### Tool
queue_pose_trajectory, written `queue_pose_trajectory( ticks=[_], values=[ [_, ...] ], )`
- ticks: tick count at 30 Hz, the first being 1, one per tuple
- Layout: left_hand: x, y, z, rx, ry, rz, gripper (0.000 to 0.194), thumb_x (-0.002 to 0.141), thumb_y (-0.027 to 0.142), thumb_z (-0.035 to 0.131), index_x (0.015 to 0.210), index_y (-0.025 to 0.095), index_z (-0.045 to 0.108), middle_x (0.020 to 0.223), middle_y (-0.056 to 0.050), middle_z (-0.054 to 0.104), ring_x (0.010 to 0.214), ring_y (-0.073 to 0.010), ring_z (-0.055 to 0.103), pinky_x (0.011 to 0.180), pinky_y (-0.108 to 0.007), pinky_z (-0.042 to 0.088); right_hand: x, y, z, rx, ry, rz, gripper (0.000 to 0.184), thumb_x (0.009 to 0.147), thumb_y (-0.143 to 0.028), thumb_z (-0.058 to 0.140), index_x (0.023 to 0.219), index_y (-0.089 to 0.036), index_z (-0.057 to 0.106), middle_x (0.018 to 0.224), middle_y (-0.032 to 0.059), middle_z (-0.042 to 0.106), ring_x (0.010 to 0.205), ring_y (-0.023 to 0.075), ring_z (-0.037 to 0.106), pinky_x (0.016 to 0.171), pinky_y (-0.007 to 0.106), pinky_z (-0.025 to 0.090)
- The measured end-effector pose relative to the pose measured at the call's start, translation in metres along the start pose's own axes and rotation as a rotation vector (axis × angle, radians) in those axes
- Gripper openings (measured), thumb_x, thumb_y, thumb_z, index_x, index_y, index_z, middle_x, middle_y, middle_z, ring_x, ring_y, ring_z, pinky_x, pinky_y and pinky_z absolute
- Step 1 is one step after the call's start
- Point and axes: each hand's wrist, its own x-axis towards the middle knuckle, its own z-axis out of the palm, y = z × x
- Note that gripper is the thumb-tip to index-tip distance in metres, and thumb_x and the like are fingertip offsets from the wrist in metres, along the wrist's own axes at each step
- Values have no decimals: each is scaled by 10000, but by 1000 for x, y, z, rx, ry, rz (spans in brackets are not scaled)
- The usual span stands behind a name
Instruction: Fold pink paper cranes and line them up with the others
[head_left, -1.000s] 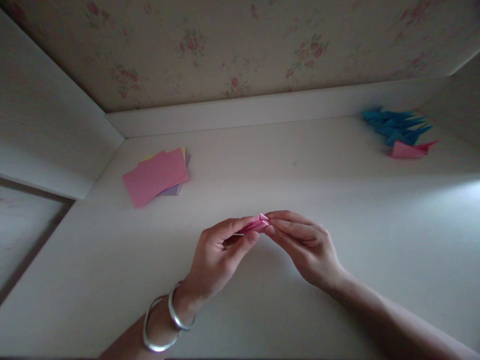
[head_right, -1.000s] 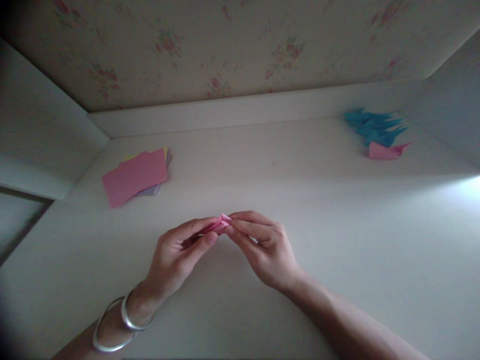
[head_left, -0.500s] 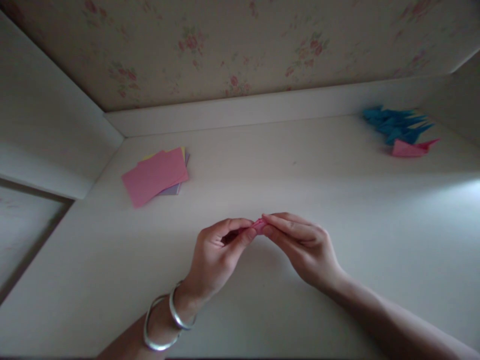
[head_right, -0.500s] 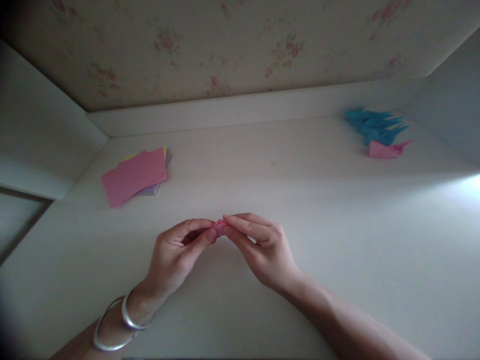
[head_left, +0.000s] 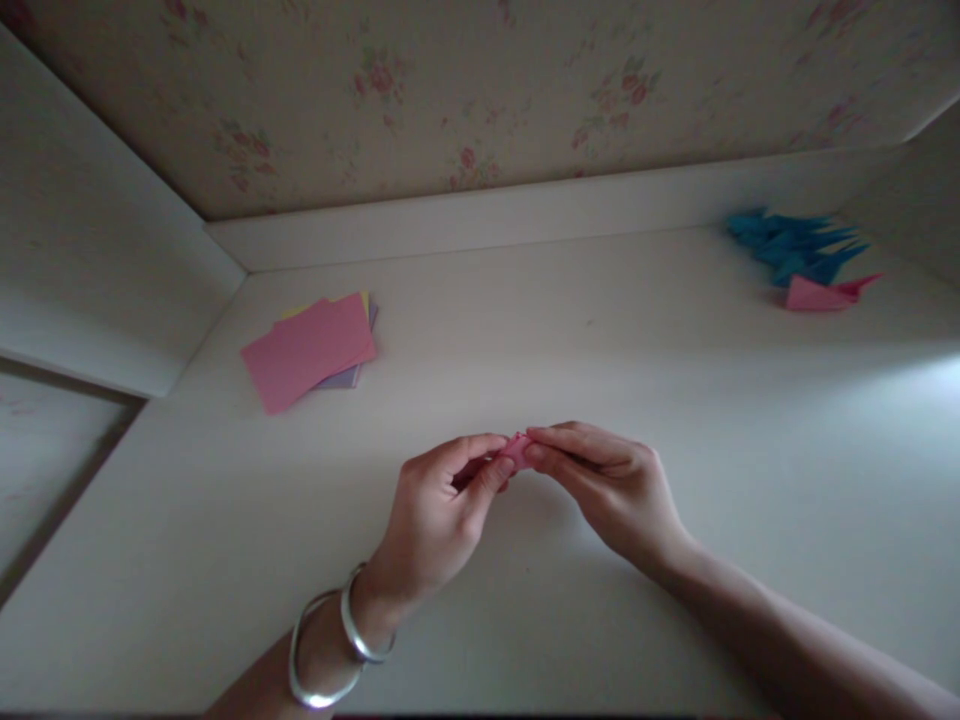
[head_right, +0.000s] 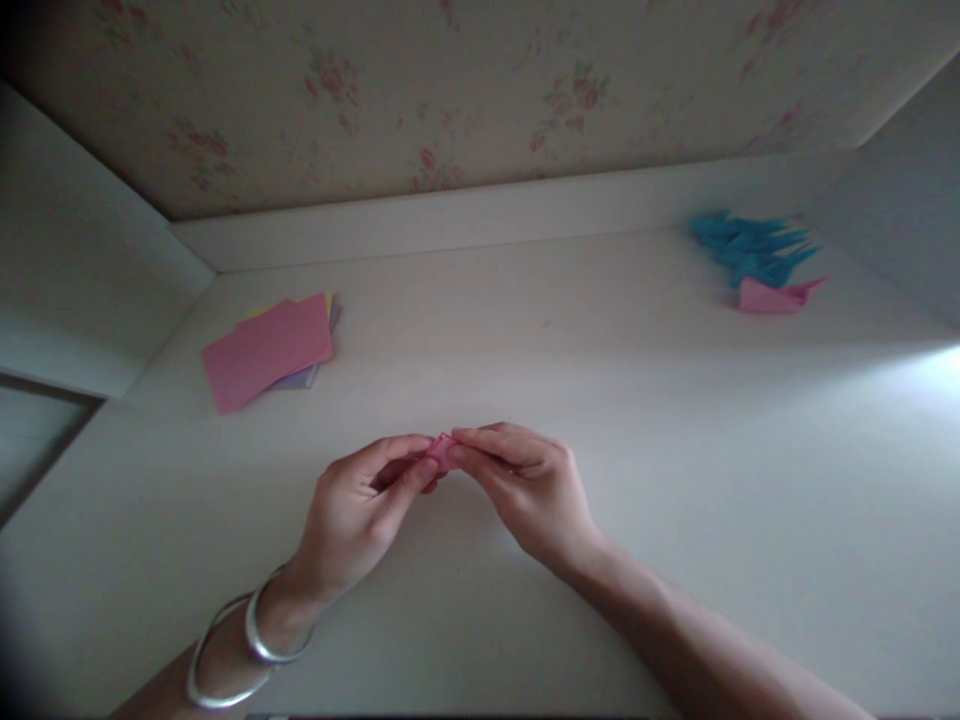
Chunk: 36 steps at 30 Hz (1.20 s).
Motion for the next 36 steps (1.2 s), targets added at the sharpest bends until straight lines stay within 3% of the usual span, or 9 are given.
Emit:
queue_pose_trajectory(
  ticks=[6,9,14,20,27,30,33,36],
  values=[
    [0,1,1,-96,-148,-147,316,938,359,595,1198,191,658,980,-67,769,802,-178,738,733,-253,595,1,0,-1,-40,-8,-46,127,836,-196,725,888,-282,803,844,9,778,760,179,719,700,289,575],
    [0,4,1,-69,-208,-160,285,944,385,575,1094,178,701,867,-63,764,744,-176,721,668,-244,582,-1,1,-3,-70,-47,-79,163,848,-177,710,920,-290,802,868,12,780,775,177,719,690,284,565],
    [2,4,1,-86,-194,-136,259,958,358,554,992,158,716,762,-46,729,632,-132,660,596,-211,542,-2,1,-4,-106,-93,-65,175,844,-168,700,939,-275,803,837,23,778,739,174,715,656,280,560],
    [2,4,2,-116,-191,-144,286,964,353,535,846,152,698,677,-25,650,558,-109,584,522,-197,491,1,-4,2,33,-55,134,102,802,-294,744,857,-225,796,763,41,776,667,181,721,590,275,580],
    [4,3,5,-376,-199,-377,334,919,454,575,785,152,624,576,31,553,390,-66,488,337,-154,381,4,-4,9,267,3,330,357,705,-370,814,971,-178,673,651,20,746,561,162,700,520,250,582],
    [6,3,5,-492,-202,-496,289,894,419,612,1006,155,646,544,51,559,345,-65,466,300,-145,359,7,-2,9,291,-3,404,420,702,-348,811,1049,-189,637,775,25,757,588,151,708,542,250,596],
    [8,4,4,-561,-206,-598,478,876,361,641,1308,196,522,541,62,594,339,-74,484,307,-139,366,9,0,8,324,-18,474,449,681,-308,819,1074,-201,631,962,47,740,624,141,723,574,250,613],
    [9,3,3,-601,-252,-648,429,870,359,647,1255,184,579,552,47,602,350,-71,500,316,-138,368,9,1,6,334,-27,488,386,681,-293,810,1017,-196,648,925,37,728,596,134,712,560,245,608]
  ],
)
